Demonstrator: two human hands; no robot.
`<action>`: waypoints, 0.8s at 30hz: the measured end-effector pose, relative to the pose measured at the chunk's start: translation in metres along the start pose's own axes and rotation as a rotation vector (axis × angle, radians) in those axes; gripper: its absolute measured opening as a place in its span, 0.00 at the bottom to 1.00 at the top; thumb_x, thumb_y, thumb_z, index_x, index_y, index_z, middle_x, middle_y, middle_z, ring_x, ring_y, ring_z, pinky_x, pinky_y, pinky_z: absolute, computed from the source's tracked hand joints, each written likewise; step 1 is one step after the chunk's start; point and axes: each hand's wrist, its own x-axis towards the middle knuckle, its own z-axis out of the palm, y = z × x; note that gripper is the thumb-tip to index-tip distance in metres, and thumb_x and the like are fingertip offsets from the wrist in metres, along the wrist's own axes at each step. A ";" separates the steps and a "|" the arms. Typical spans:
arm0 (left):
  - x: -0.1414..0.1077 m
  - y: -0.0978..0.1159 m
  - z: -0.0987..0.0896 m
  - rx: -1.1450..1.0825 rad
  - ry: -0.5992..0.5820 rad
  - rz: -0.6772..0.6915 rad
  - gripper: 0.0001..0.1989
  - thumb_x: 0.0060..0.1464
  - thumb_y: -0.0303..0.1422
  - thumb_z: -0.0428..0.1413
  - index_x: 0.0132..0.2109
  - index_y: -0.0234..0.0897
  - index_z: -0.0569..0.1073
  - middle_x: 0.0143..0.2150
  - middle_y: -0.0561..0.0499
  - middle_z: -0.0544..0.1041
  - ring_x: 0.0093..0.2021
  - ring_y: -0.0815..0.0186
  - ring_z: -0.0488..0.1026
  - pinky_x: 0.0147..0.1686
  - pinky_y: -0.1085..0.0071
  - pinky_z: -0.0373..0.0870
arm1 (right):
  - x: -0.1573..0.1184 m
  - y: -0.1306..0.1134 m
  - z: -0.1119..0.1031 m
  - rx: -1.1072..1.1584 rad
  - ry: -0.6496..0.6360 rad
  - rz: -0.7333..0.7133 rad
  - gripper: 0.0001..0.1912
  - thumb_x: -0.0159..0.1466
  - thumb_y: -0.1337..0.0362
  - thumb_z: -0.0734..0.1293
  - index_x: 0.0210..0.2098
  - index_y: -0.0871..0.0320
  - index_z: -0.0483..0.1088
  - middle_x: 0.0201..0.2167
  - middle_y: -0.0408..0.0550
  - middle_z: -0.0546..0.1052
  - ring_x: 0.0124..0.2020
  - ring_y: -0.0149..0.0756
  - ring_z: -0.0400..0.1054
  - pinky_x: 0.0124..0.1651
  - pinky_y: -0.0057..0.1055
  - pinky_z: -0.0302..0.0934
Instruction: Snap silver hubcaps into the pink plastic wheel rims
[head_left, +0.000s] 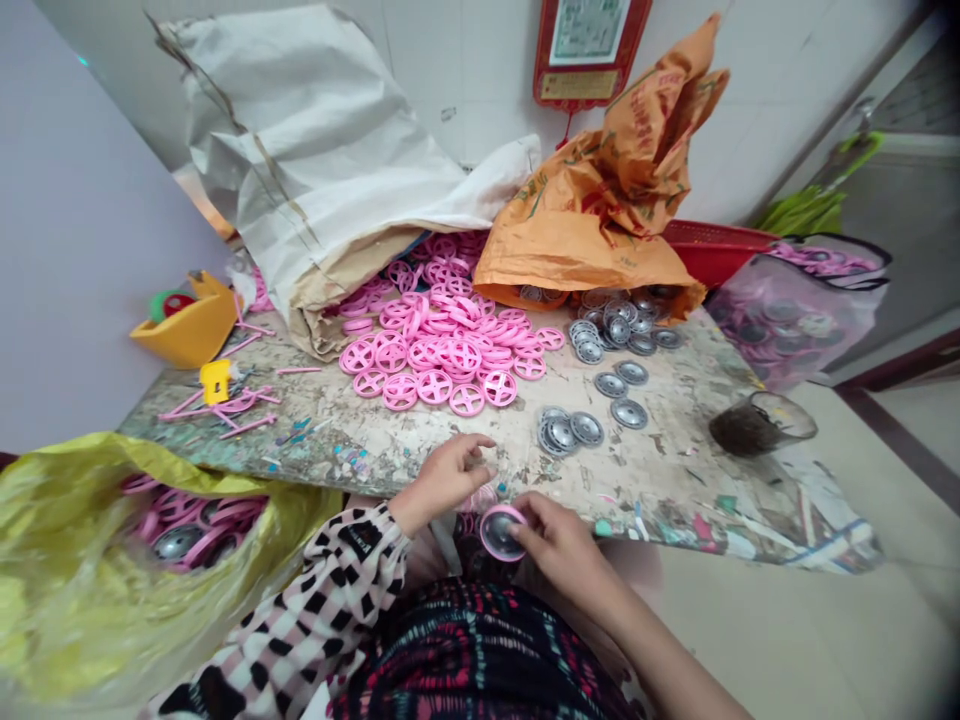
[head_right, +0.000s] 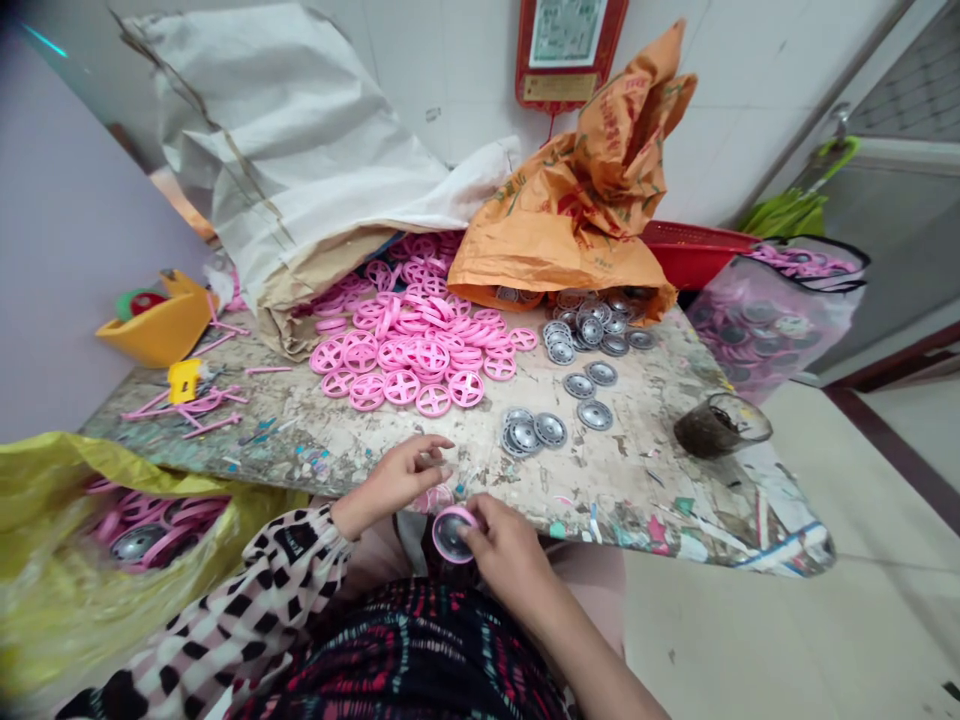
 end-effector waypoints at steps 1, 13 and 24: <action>0.004 -0.002 -0.003 0.060 0.022 0.028 0.17 0.46 0.33 0.59 0.46 0.39 0.74 0.37 0.51 0.71 0.32 0.68 0.69 0.33 0.72 0.68 | -0.003 -0.002 0.000 -0.053 -0.029 -0.017 0.04 0.61 0.64 0.63 0.35 0.56 0.69 0.29 0.43 0.71 0.31 0.35 0.64 0.34 0.28 0.56; 0.057 -0.010 -0.014 0.803 0.249 -0.026 0.16 0.57 0.31 0.49 0.51 0.36 0.70 0.44 0.42 0.69 0.40 0.59 0.71 0.37 0.67 0.66 | -0.013 0.003 -0.009 -0.311 0.080 -0.156 0.12 0.66 0.63 0.59 0.48 0.56 0.67 0.40 0.50 0.71 0.41 0.39 0.67 0.43 0.35 0.61; 0.042 -0.010 -0.021 0.426 0.376 0.068 0.05 0.52 0.33 0.56 0.33 0.37 0.75 0.36 0.49 0.70 0.37 0.64 0.69 0.36 0.70 0.63 | 0.054 0.044 -0.086 -0.941 0.338 -0.060 0.23 0.61 0.74 0.58 0.55 0.63 0.66 0.53 0.57 0.70 0.53 0.47 0.60 0.53 0.41 0.54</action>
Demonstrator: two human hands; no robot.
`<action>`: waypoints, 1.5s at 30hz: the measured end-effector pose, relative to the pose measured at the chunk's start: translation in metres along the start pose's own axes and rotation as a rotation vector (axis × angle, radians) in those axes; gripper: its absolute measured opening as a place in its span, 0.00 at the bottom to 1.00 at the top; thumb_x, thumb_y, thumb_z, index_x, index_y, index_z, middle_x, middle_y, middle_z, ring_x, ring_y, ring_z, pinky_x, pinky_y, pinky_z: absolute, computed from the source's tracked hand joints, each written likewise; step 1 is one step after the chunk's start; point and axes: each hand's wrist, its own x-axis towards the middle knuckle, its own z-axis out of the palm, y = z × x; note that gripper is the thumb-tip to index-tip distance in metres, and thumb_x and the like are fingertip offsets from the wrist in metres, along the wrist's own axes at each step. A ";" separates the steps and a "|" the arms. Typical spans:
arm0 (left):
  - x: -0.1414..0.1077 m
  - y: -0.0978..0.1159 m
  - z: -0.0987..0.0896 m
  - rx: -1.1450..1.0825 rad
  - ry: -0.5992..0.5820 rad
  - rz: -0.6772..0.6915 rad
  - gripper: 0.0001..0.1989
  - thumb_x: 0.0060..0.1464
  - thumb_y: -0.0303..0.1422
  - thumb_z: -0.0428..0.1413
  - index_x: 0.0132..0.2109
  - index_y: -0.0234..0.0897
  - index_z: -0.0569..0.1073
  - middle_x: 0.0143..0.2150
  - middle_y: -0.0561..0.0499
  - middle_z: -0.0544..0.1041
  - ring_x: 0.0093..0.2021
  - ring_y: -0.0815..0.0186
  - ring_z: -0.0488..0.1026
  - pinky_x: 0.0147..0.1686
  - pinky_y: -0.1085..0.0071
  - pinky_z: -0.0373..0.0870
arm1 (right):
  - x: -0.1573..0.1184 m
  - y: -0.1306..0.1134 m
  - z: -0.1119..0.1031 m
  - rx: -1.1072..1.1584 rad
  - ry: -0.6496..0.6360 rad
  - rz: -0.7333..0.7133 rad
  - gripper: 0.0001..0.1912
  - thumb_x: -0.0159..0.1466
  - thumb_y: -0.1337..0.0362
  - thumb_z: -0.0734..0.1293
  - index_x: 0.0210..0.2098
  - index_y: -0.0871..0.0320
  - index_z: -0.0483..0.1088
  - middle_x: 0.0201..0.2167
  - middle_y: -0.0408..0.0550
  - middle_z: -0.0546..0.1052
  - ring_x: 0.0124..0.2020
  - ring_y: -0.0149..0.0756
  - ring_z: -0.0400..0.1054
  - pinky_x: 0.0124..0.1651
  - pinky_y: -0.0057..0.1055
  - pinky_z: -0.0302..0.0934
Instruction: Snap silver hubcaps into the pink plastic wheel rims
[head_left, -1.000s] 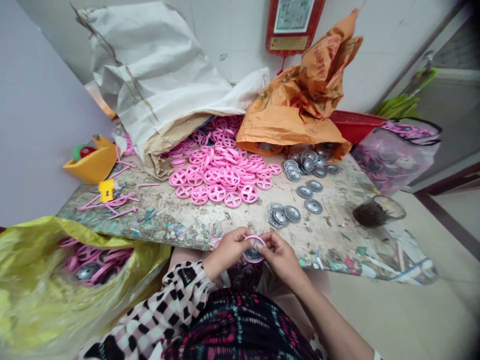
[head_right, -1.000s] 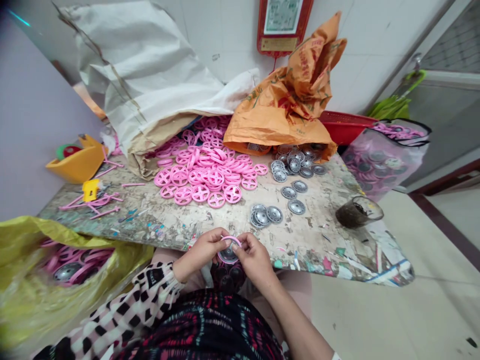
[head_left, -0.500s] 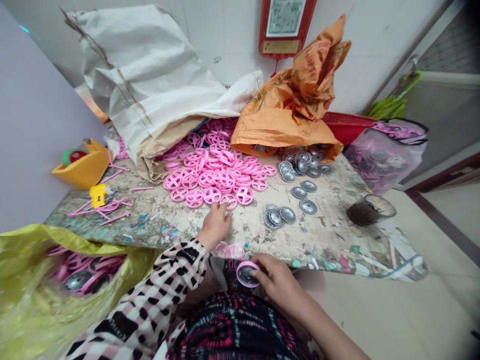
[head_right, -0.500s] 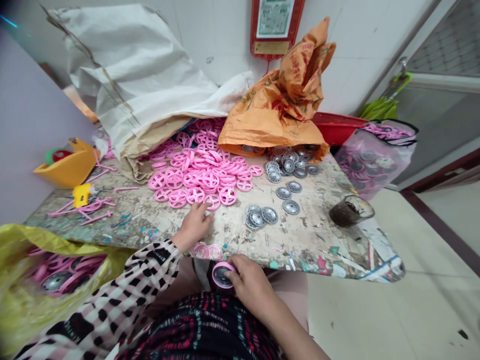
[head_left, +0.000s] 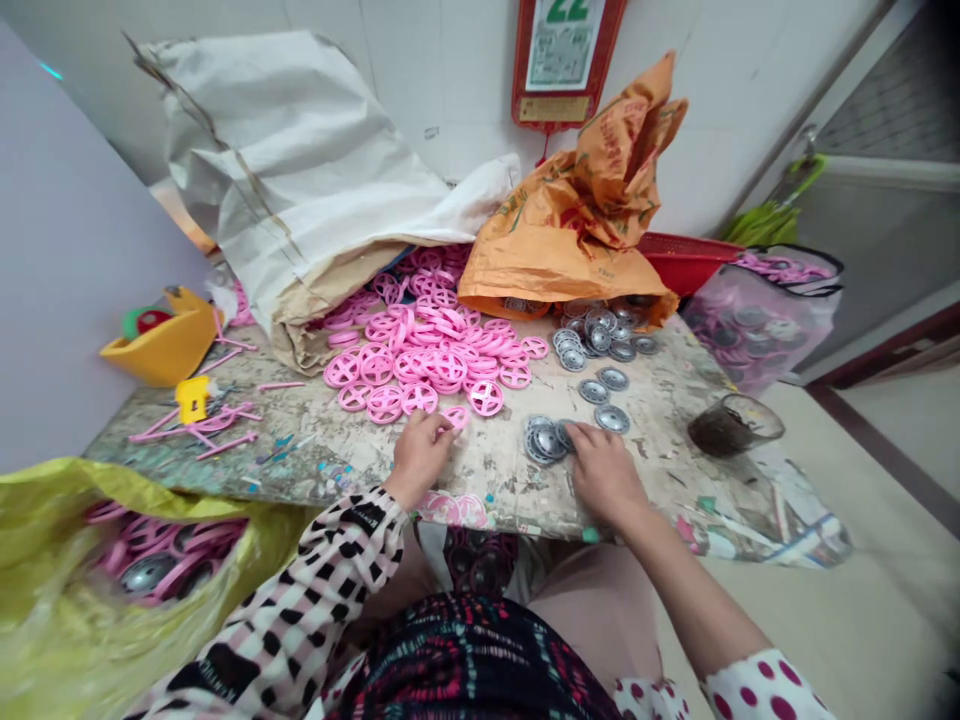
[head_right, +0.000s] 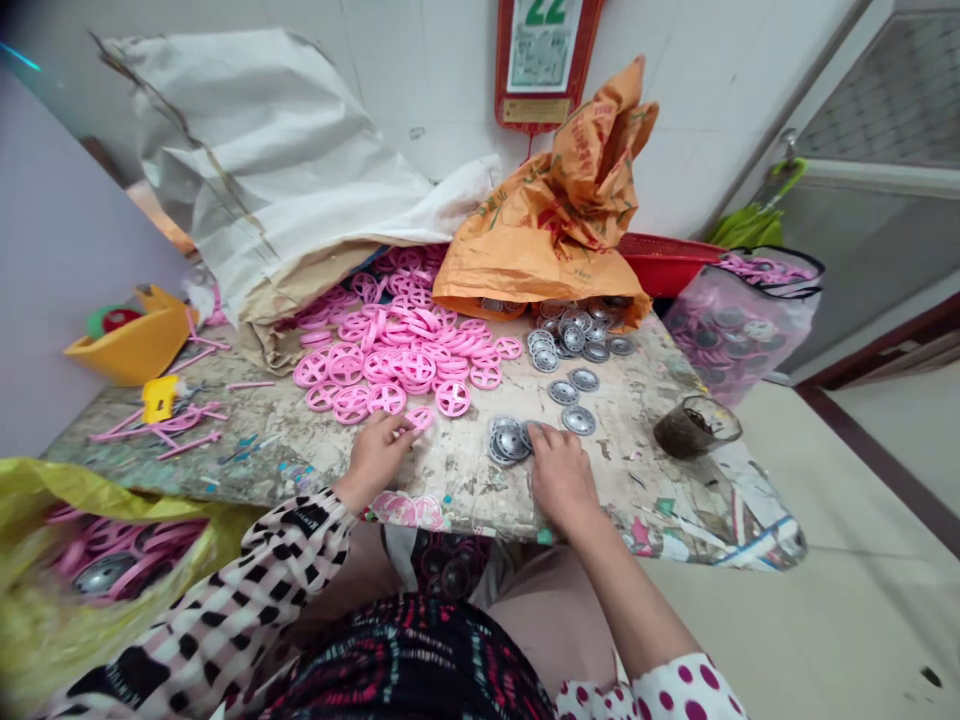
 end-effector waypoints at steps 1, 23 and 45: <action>-0.002 0.000 -0.002 -0.119 0.026 -0.012 0.05 0.51 0.33 0.57 0.32 0.37 0.74 0.35 0.50 0.70 0.37 0.65 0.68 0.36 0.71 0.63 | 0.002 0.003 0.001 -0.037 -0.026 -0.016 0.23 0.60 0.73 0.59 0.55 0.62 0.67 0.53 0.56 0.70 0.52 0.48 0.60 0.51 0.41 0.55; -0.059 0.061 0.007 -1.369 -0.367 -0.614 0.17 0.42 0.34 0.66 0.37 0.35 0.69 0.30 0.54 0.73 0.25 0.70 0.71 0.25 0.75 0.70 | -0.032 -0.097 -0.016 0.735 0.337 0.021 0.16 0.65 0.60 0.61 0.50 0.60 0.65 0.43 0.54 0.67 0.44 0.41 0.63 0.46 0.38 0.61; -0.057 0.052 0.000 -1.001 -0.454 -0.478 0.15 0.42 0.35 0.61 0.38 0.37 0.69 0.27 0.56 0.70 0.23 0.72 0.67 0.22 0.78 0.63 | -0.046 -0.087 0.011 1.428 -0.191 0.296 0.18 0.54 0.54 0.69 0.40 0.57 0.68 0.28 0.41 0.71 0.28 0.32 0.64 0.31 0.28 0.61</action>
